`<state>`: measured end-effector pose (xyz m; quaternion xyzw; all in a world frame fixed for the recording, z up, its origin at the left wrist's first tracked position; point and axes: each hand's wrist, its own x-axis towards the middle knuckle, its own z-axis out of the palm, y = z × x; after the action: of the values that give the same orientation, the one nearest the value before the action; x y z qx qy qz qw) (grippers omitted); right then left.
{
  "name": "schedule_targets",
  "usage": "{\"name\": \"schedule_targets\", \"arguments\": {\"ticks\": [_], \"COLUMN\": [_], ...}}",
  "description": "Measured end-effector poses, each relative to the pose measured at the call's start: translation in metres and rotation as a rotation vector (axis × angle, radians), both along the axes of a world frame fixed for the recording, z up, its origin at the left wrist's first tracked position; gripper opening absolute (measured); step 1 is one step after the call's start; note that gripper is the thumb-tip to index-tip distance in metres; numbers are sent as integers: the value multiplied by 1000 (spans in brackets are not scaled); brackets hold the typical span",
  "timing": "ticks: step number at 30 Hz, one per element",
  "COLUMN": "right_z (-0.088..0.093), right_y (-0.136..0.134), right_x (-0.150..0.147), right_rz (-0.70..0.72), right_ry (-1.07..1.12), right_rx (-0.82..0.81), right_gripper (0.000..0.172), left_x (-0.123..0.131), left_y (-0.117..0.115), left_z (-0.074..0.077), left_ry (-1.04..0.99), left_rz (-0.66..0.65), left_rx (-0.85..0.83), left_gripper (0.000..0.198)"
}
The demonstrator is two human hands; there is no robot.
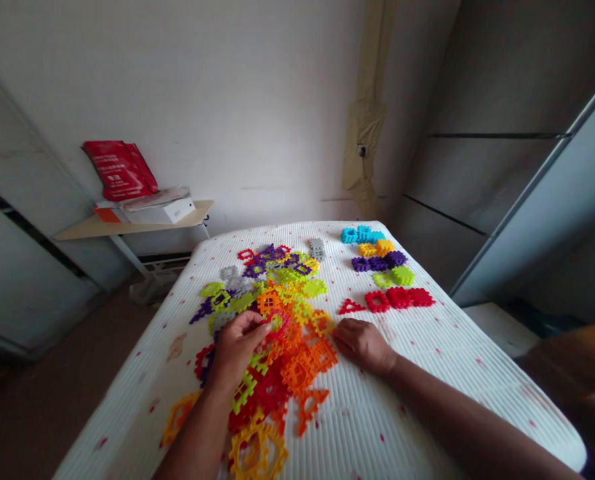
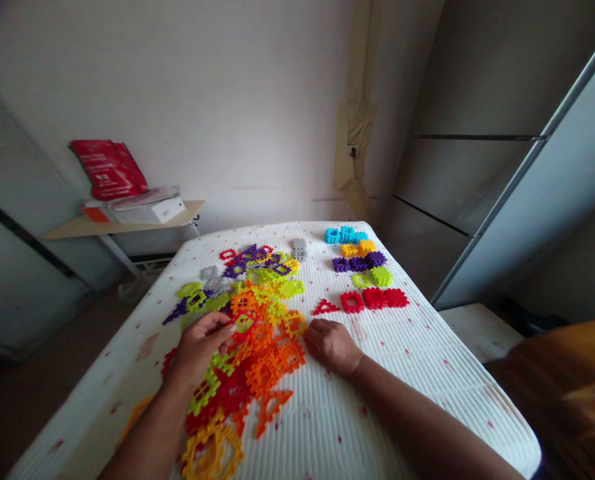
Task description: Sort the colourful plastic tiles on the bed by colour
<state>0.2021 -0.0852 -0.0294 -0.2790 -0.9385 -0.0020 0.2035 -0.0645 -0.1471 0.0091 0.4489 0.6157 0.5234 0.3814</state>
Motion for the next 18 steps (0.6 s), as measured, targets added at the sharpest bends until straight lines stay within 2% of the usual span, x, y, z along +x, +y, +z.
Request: {"name": "schedule_targets", "arguments": {"ticks": [4, 10, 14, 18], "right_z": [0, 6, 17, 25], "right_y": [1, -1, -5, -9], "right_x": [-1, -4, -21, -46], "right_rz": [-34, 14, 92, 178], "right_ry": [73, 234, 287, 177], "right_rx": [-33, -70, -27, 10], "right_gripper": [24, 19, 34, 46], "left_x": [13, 20, 22, 23], "left_y": [0, 1, 0, 0], "left_z": [-3, -5, -5, -7], "left_ry": [-156, -216, -213, -196], "left_rz": [-41, -17, -20, -61], "left_rx": [-48, -80, -83, -106], "left_gripper": [23, 27, 28, 31]}}
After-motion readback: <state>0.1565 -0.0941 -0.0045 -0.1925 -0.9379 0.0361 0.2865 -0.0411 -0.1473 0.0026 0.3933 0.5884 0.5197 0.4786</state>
